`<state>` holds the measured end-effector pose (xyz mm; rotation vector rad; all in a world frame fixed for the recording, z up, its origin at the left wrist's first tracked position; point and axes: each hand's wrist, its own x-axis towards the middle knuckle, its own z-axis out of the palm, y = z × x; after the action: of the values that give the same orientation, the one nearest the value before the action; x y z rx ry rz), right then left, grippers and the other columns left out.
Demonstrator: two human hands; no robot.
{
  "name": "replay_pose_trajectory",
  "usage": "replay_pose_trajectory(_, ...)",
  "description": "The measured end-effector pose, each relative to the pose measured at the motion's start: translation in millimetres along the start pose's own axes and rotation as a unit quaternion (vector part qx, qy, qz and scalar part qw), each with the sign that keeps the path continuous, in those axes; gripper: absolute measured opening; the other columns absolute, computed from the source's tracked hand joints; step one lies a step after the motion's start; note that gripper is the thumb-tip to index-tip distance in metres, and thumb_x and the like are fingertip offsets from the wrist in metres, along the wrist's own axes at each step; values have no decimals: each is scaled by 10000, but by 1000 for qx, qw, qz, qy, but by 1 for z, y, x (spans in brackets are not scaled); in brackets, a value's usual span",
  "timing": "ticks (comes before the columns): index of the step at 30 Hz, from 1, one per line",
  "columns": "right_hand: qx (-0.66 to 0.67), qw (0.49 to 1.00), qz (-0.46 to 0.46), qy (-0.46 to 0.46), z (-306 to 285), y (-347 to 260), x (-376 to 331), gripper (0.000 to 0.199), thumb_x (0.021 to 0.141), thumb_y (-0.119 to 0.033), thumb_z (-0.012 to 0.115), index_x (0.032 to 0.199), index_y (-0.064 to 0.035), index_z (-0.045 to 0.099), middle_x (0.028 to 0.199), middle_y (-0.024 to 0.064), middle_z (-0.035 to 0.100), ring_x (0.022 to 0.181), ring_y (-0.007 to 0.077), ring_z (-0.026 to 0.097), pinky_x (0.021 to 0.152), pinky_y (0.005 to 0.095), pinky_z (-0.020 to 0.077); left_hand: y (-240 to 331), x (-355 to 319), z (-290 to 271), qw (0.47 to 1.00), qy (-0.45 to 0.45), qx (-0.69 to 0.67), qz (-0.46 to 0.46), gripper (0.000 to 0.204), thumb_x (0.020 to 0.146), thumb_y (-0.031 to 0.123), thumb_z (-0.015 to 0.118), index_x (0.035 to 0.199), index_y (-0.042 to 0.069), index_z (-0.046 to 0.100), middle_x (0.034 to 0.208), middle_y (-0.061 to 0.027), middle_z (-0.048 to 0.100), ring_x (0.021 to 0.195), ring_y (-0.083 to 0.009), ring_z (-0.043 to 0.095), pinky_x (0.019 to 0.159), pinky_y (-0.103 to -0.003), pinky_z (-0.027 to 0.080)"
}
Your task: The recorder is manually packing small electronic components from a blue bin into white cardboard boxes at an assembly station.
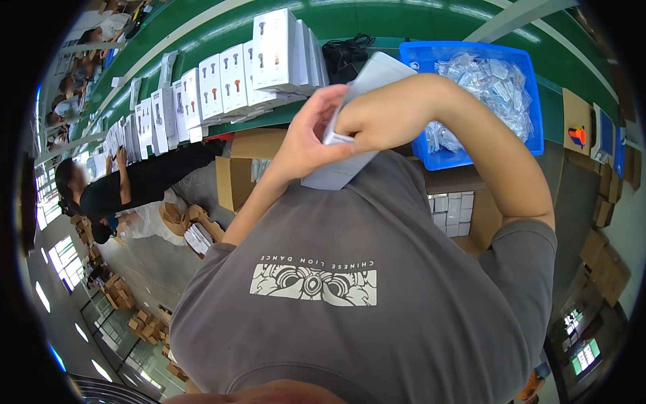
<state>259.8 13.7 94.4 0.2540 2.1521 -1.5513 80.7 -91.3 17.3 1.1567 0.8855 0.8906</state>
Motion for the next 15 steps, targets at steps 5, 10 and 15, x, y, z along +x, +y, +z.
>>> replay_pose_trajectory(5,-76,989,41,119,7,-16,0,166,901,-144,620,892,22,610,830,124,648,711,220,621,621,345,456,-8,-5,-4,998,56,-42,1,884,785,109,824,1493,71,296,1328,-113,545,1223,-195,534,1033,-343,428)
replay_pose_trajectory(10,-16,843,-92,530,12,-29,-24,174,932,-137,603,983,17,665,912,129,684,863,201,664,780,341,516,-6,-10,-7,981,142,-45,121,830,828,66,771,1494,69,276,1320,-115,535,1174,-227,572,966,-348,482)
replay_pose_trajectory(15,108,787,-75,602,53,30,-8,208,947,-89,611,1122,-14,694,1081,113,703,1015,197,649,906,327,498,-6,-14,-17,978,158,28,130,718,844,81,752,1470,56,403,1275,-95,550,1135,-201,578,951,-311,475)
